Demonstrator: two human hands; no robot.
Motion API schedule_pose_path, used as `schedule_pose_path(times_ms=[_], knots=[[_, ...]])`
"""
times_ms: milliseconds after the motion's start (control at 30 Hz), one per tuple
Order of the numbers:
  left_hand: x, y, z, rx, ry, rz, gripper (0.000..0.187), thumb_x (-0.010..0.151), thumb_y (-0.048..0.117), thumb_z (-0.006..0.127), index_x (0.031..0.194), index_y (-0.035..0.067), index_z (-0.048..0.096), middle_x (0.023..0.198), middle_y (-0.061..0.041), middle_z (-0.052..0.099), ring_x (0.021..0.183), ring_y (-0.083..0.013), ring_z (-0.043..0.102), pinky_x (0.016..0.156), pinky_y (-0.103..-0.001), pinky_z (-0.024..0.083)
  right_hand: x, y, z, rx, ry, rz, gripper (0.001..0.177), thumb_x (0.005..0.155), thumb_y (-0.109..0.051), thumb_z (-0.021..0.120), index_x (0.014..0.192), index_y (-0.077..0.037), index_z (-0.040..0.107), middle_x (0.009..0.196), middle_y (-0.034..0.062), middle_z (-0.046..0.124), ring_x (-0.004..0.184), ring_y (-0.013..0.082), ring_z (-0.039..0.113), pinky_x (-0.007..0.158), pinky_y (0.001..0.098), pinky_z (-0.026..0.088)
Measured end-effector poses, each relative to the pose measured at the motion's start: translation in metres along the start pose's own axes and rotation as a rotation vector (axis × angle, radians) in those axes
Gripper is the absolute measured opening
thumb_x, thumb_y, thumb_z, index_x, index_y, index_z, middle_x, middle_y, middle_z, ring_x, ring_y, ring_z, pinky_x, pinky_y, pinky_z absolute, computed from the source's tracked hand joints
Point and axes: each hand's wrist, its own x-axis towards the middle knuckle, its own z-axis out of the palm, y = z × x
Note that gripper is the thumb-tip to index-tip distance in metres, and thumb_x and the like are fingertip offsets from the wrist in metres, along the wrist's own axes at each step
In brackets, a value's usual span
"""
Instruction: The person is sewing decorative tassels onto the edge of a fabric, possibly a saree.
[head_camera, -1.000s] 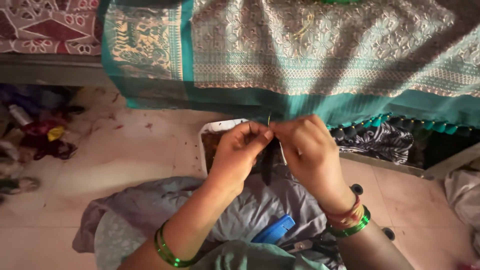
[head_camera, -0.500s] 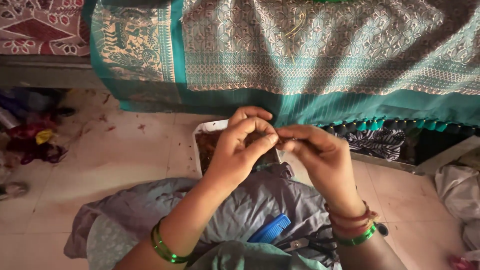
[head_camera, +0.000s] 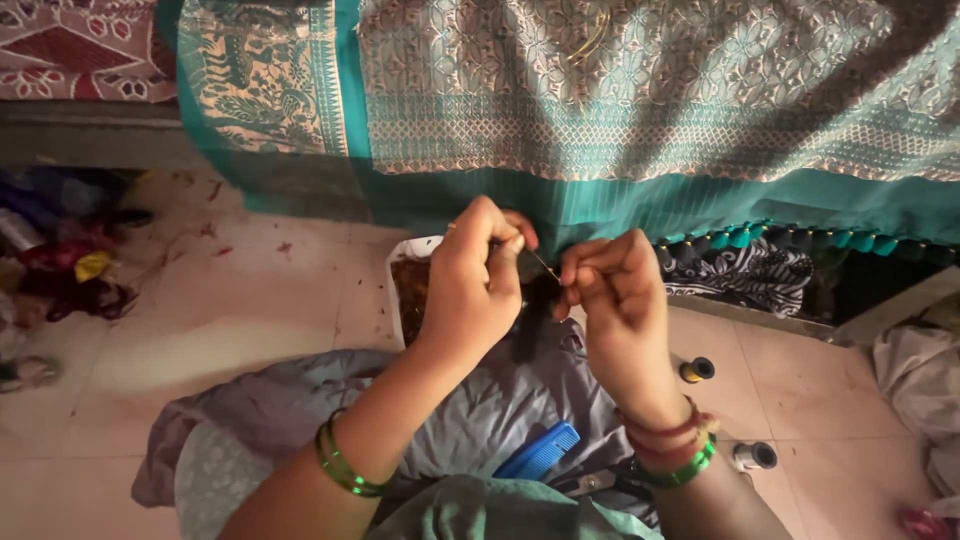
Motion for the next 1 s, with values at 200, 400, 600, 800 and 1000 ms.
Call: schedule_pose_path(times_ms=[200, 400, 600, 800, 1000], knots=[[-0.032, -0.033, 0.0, -0.272, 0.067, -0.394, 0.011, 0.097, 0.006, 0.062, 0.092, 0.004, 0.053, 0.095, -0.004, 0.074, 0.087, -0.0111, 0.069, 0.081, -0.029, 0.054, -0.009, 0.008, -0.003, -0.106, 0.014, 0.109, 0.009, 0.103, 0.005, 0.053, 0.102, -0.003, 0.052, 0.102, 0.0102, 0.067, 0.075, 0.0131, 0.061, 0.067, 0.0278, 0.054], [-0.058, -0.028, 0.012, -0.71, -0.172, -0.899, 0.01, 0.091, 0.012, 0.074, 0.099, 0.007, 0.072, 0.092, -0.001, 0.072, 0.083, -0.0076, 0.062, 0.072, -0.024, 0.045, -0.047, 0.002, 0.005, -0.824, -0.146, -0.208, 0.02, 0.085, 0.007, 0.063, 0.102, -0.004, 0.066, 0.094, 0.0117, 0.067, 0.082, 0.0262, 0.068, 0.069, 0.0369, 0.055], [-0.066, -0.043, 0.01, -0.795, -0.108, -0.882, 0.015, 0.091, 0.017, 0.076, 0.1, 0.005, 0.073, 0.086, 0.001, 0.066, 0.076, -0.009, 0.056, 0.067, -0.026, 0.044, -0.132, 0.048, -0.069, -1.076, -0.593, -0.154, 0.026, 0.071, -0.001, 0.07, 0.096, -0.008, 0.064, 0.096, 0.0145, 0.062, 0.081, 0.0336, 0.065, 0.066, 0.0438, 0.055], [-0.071, -0.044, 0.014, -0.658, 0.053, -0.785, 0.015, 0.088, 0.017, 0.075, 0.099, 0.008, 0.069, 0.09, 0.005, 0.069, 0.081, -0.0052, 0.06, 0.069, -0.023, 0.047, -0.241, 0.07, -0.167, -1.31, -0.886, 0.035, 0.04, 0.073, -0.013, 0.068, 0.112, -0.009, 0.067, 0.11, 0.0116, 0.061, 0.104, 0.0304, 0.061, 0.083, 0.0451, 0.053], [-0.071, -0.039, 0.019, -0.469, 0.093, -0.469, 0.009, 0.093, 0.01, 0.075, 0.098, 0.004, 0.07, 0.114, -0.001, 0.065, 0.087, -0.0064, 0.057, 0.08, -0.024, 0.049, -0.292, 0.082, -0.219, -1.365, -0.718, 0.006, 0.043, 0.076, -0.01, 0.062, 0.118, -0.014, 0.069, 0.114, 0.007, 0.065, 0.115, 0.0277, 0.061, 0.094, 0.0414, 0.051]])
